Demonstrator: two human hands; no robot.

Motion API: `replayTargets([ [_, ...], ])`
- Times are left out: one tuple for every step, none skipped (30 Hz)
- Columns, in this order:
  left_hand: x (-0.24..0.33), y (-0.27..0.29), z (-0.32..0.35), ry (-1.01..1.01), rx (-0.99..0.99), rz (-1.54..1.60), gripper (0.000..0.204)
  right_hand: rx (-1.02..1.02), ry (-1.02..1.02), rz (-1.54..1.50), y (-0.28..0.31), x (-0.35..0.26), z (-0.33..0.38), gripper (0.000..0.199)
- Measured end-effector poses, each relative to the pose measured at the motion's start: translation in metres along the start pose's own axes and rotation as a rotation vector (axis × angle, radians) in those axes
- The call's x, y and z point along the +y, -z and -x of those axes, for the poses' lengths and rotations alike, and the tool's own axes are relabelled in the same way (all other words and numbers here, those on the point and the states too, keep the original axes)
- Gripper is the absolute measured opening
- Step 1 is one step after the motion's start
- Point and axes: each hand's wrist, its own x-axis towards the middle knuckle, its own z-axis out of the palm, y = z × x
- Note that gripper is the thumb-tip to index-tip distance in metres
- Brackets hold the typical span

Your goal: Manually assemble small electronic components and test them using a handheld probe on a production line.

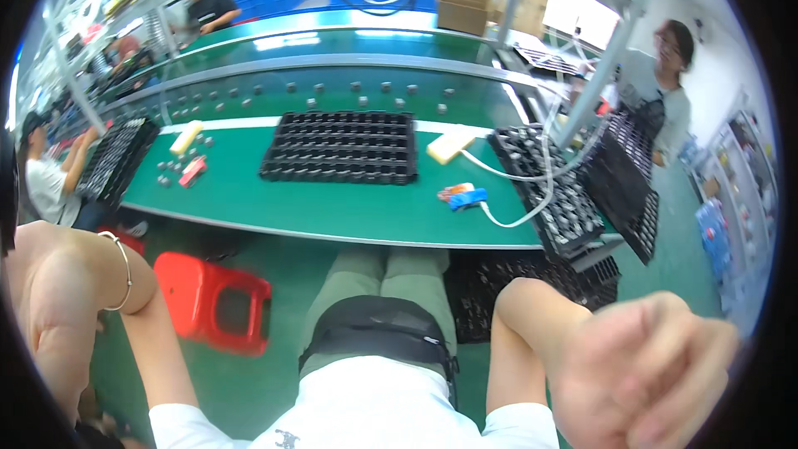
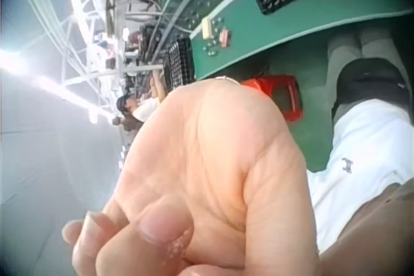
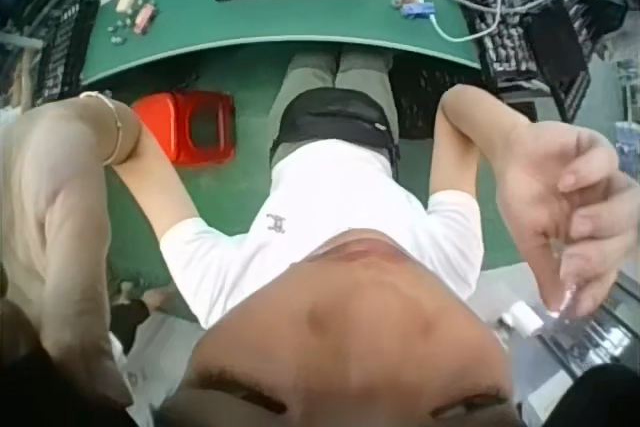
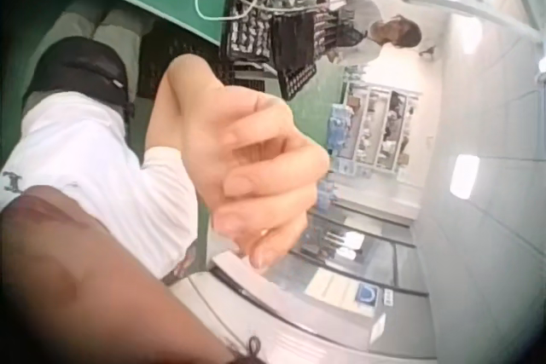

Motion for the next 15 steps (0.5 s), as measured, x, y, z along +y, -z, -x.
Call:
replayTargets([
  [-0.003, -0.020, -0.019, 0.002, 0.012, 0.047, 0.026, 0.028, 0.010, -0.042, 0.005, 0.002, 0.008, 0.030],
  [0.016, -0.049, -0.024, -0.032, 0.055, 0.255, 0.023, 0.054, 0.022, -0.085, 0.009, 0.001, 0.015, 0.035],
  [0.025, -0.076, -0.027, -0.080, 0.106, 0.475, 0.021, 0.058, -0.099, 0.068, 0.010, -0.002, 0.025, 0.034],
  [0.035, -0.097, -0.038, -0.109, 0.145, 0.676, 0.020, 0.061, -0.206, 0.196, 0.004, -0.004, 0.034, 0.034],
  [0.045, -0.115, -0.047, -0.140, 0.193, 0.884, 0.018, 0.075, -0.098, 0.309, 0.004, 0.007, 0.041, 0.041],
  [0.057, -0.133, -0.053, -0.166, 0.220, 1.059, 0.017, -0.062, -0.161, 0.358, 0.014, 0.013, 0.049, 0.049],
  [0.060, -0.152, -0.053, -0.187, 0.250, 1.223, 0.017, -0.143, -0.237, 0.412, 0.017, 0.012, 0.057, 0.053],
  [0.078, -0.168, -0.053, -0.248, 0.291, 1.413, 0.017, -0.190, -0.388, 0.481, 0.022, 0.012, 0.075, 0.056],
  [0.088, -0.193, -0.045, -0.290, 0.318, 1.558, 0.018, -0.337, -0.492, 0.459, 0.029, 0.021, 0.091, 0.053],
  [0.096, -0.216, -0.044, -0.347, 0.374, 1.754, 0.019, -0.364, -0.596, 0.498, 0.028, 0.022, 0.100, 0.048],
  [0.116, -0.239, -0.043, -0.428, 0.441, 1.958, 0.021, -0.448, -0.656, 0.533, 0.037, 0.023, 0.115, 0.038],
  [0.124, -0.290, -0.028, -0.495, 0.488, 2.118, 0.023, -0.587, -0.792, 0.540, 0.044, 0.019, 0.126, 0.032],
  [0.144, -0.289, -0.026, -0.573, 0.533, 2.316, 0.025, -0.703, -0.971, 0.630, 0.053, 0.011, 0.143, 0.032],
  [0.160, -0.283, -0.007, -0.820, 0.613, 2.198, 0.027, -0.792, -1.104, 0.666, 0.058, 0.007, 0.154, 0.033],
  [0.183, -0.277, 0.025, -0.972, 0.672, 2.261, 0.027, -0.880, -1.237, 0.704, 0.062, 0.000, 0.165, 0.034],
])
